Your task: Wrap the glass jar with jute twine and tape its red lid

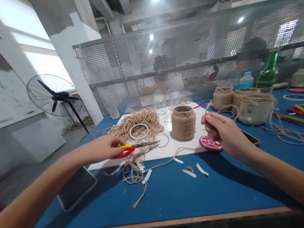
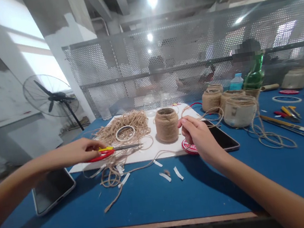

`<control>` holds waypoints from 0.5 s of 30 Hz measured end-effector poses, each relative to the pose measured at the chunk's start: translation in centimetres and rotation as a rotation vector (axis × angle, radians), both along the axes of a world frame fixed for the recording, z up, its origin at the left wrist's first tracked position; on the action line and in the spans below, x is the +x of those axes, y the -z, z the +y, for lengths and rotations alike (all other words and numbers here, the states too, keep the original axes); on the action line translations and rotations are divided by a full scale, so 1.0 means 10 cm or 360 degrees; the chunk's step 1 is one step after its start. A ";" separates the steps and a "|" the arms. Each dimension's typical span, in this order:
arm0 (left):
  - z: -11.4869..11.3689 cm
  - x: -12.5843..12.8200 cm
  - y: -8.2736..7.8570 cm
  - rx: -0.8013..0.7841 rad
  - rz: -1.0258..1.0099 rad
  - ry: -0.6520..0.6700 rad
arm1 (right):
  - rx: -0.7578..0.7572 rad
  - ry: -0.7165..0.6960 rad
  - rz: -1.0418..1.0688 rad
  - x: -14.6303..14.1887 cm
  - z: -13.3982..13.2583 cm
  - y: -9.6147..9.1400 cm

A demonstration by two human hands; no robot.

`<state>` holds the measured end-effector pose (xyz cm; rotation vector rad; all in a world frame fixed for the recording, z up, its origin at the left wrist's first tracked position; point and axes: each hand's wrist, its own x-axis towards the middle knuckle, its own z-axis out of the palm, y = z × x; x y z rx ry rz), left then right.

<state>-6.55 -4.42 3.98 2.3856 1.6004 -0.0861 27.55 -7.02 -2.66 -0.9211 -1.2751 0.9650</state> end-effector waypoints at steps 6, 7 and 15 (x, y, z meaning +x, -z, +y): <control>0.07 0.20 0.16 0.0369 -0.0141 -0.0099 | 0.0097 0.0092 -0.0497 0.10 0.05 0.01; 0.07 0.23 0.16 0.0422 -0.0147 -0.0058 | 0.0123 0.0120 -0.0597 0.12 0.05 0.00; -0.07 0.35 0.01 0.0313 0.0430 0.0268 | 0.0232 0.0147 -0.0886 0.09 0.02 -0.10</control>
